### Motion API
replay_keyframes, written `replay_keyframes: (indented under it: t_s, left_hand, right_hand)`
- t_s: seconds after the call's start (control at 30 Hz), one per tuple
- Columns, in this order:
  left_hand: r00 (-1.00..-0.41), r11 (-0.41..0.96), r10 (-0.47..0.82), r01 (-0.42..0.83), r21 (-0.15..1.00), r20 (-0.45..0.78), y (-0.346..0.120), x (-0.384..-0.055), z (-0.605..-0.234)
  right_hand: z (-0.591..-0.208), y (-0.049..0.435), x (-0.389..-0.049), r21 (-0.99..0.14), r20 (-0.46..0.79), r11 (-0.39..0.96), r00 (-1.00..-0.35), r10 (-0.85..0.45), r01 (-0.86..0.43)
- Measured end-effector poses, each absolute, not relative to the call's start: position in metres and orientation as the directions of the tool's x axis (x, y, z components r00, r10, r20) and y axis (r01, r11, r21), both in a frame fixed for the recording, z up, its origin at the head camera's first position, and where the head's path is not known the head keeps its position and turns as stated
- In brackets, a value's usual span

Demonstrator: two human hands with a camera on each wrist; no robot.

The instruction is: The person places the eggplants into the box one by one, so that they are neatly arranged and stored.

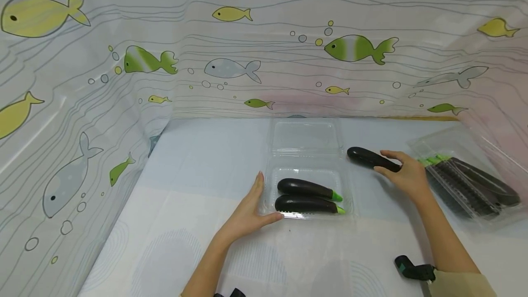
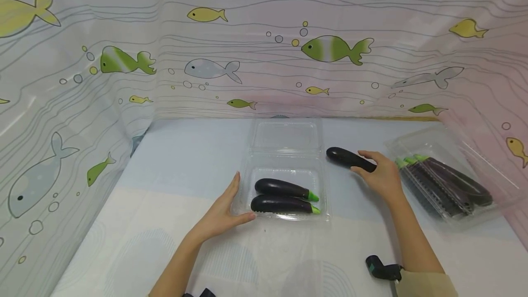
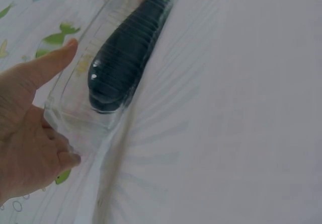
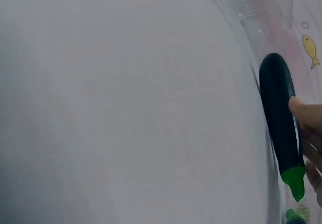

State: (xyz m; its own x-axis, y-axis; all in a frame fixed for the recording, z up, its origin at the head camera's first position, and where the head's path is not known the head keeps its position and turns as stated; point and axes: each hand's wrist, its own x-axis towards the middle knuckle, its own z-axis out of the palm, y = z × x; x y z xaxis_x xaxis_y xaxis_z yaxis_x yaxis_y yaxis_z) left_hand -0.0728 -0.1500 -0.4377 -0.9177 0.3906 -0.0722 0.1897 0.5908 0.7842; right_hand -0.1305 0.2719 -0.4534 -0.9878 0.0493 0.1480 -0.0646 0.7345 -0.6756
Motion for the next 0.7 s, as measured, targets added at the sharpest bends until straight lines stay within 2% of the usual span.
replay_keyframes:
  t_s: [0.23,0.47,0.57,0.7]
  left_hand:
    - [-0.918,0.593,0.391,0.189,0.783,-0.074,-0.151,-0.073,-0.438]
    - [-0.918,0.59,0.391,0.193,0.784,-0.068,-0.15,-0.072,-0.437]
    - [-0.917,0.579,0.395,0.203,0.789,-0.054,-0.15,-0.072,-0.437]
    - [-0.918,0.585,0.392,0.199,0.786,-0.06,-0.15,-0.073,-0.438]
  right_hand:
    - [-0.456,0.27,-0.131,-0.558,0.099,0.83,-0.994,0.049,-0.014]
    - [-0.453,0.265,-0.125,-0.55,0.12,0.835,-0.987,0.106,0.023]
    - [-0.451,0.265,-0.123,-0.558,0.157,0.83,-0.98,0.124,0.016]
    - [-0.448,0.265,-0.122,-0.573,0.287,0.817,-0.949,0.131,-0.06]
